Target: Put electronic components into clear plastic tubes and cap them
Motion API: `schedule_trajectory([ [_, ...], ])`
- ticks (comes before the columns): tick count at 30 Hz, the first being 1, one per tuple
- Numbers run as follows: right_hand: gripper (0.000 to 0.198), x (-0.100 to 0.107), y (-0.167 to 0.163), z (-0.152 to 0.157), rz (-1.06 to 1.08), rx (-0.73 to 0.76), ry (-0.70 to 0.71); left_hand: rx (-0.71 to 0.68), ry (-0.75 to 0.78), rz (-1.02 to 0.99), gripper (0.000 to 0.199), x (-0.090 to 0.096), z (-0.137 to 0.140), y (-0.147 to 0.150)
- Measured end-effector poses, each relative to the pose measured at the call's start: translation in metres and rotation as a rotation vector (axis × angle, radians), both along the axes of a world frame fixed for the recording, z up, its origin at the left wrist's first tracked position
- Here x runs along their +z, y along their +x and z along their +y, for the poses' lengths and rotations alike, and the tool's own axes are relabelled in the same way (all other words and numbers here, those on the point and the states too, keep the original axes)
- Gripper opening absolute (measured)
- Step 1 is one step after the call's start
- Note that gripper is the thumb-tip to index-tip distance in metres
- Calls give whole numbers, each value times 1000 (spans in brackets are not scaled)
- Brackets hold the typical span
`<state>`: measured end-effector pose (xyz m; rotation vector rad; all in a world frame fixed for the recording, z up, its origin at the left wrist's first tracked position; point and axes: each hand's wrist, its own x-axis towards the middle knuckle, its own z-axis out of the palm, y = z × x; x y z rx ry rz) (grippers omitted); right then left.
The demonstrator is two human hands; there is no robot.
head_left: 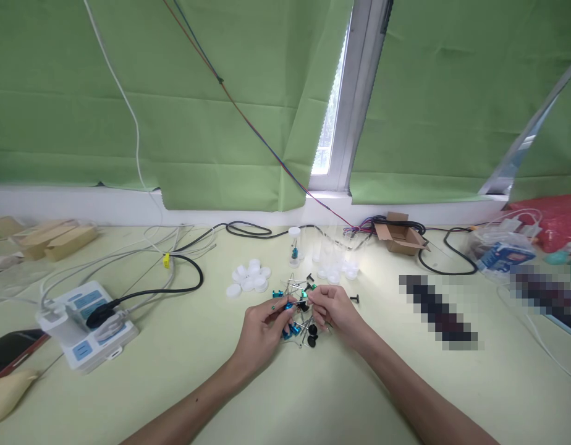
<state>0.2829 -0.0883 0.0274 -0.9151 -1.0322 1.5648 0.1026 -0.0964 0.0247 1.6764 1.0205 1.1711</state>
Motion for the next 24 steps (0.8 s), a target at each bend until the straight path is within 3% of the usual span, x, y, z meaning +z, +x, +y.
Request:
schedule_trajectory([
  [6, 40, -2, -2, 0, -33, -34, 29, 3, -35, -9, 22, -4, 4, 0],
  [10, 41, -2, -4, -1, -162, -84, 106, 7, -116, -45, 27, -6, 7, -1],
  [17, 24, 3, -4, -8, -549, -326, 463, -9, -207, -140, 30, -1, 10, -1],
  [24, 16, 0, 2, -5, -761, -335, 755, -26, -222, -158, 29, -3, 12, -3],
])
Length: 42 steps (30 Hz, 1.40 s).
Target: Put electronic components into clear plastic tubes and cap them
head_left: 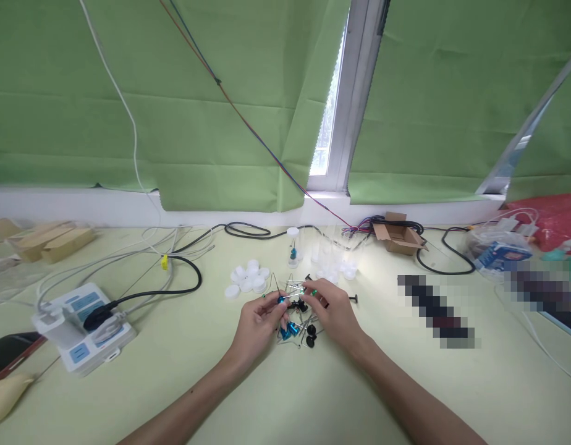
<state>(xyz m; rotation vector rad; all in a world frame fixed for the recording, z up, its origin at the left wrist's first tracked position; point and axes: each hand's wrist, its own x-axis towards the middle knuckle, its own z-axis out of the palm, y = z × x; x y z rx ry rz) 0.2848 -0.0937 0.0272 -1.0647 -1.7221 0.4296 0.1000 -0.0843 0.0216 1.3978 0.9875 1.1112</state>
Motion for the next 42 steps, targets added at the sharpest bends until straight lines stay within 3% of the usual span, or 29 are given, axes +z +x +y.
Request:
schedule_trajectory([
  [5, 18, -4, 2, 2, -77, 53, 113, -30, -6, 7, 26, 2, -1, 0],
  [23, 17, -5, 5, 3, -110, 69, 167, -57, -10, 24, 27, 10, -5, 1],
  [42, 29, -1, 1, -1, -16, 89, -134, -38, -2, 16, 32, 9, -6, 4],
])
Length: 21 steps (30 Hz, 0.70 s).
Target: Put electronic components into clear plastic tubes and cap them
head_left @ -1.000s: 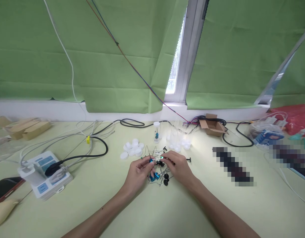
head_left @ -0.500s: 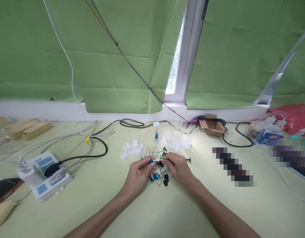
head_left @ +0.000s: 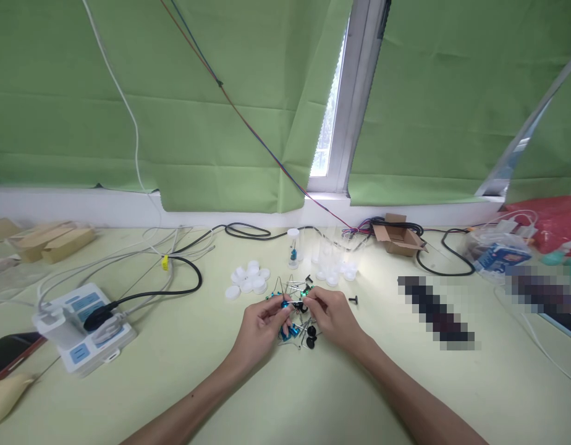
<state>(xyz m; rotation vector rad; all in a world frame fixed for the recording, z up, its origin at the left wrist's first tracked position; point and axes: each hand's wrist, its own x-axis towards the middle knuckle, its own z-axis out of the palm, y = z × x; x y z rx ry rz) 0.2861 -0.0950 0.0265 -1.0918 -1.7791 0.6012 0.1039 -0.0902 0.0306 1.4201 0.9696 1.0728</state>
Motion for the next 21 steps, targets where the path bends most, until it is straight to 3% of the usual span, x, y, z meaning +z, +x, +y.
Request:
schedule_trajectory([
  [12, 35, 8, -2, -5, 128, 65, -195, 6, 90, 89, 33, -15, 3, -4],
  [21, 37, 8, -4, -4, 251, 95, -280, 48, 175, 149, 31, -15, 2, -4],
])
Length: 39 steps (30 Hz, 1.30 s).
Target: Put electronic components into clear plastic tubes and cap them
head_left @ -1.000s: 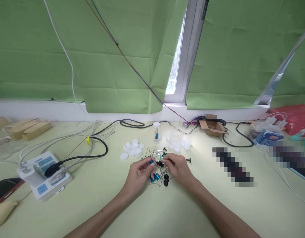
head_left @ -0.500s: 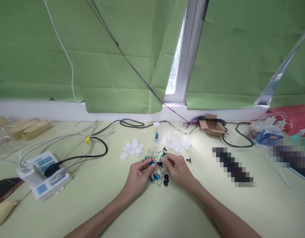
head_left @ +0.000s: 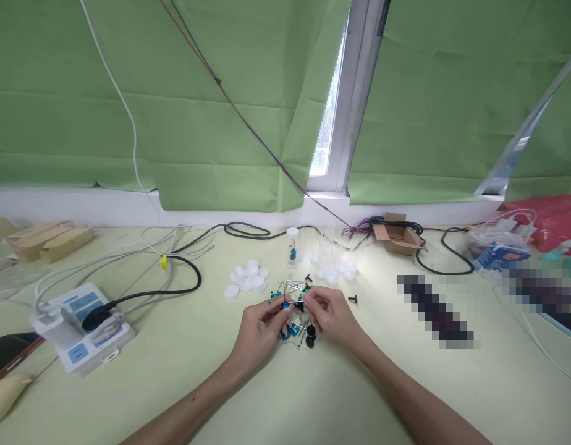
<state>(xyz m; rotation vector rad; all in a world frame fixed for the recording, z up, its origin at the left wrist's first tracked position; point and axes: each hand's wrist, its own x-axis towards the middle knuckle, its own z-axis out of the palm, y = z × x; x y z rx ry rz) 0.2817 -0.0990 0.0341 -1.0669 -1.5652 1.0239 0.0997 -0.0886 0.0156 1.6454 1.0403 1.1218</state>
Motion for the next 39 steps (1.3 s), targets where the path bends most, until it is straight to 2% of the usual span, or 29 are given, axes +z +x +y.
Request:
schedule_trajectory([
  [16, 37, -4, 0, 5, 208, 71, -184, 11, 7, 1, 29, 2, -2, 1],
  [23, 38, -2, -2, 4, 235, 49, -207, 6, 13, -1, 29, 0, -1, 0],
  [33, 40, -4, -4, 5, 256, 55, -197, 53, -25, -66, 27, 9, -2, 2],
  [39, 42, -6, -4, 6, 246, 60, -207, 55, -39, -81, 30, 8, -1, 2],
])
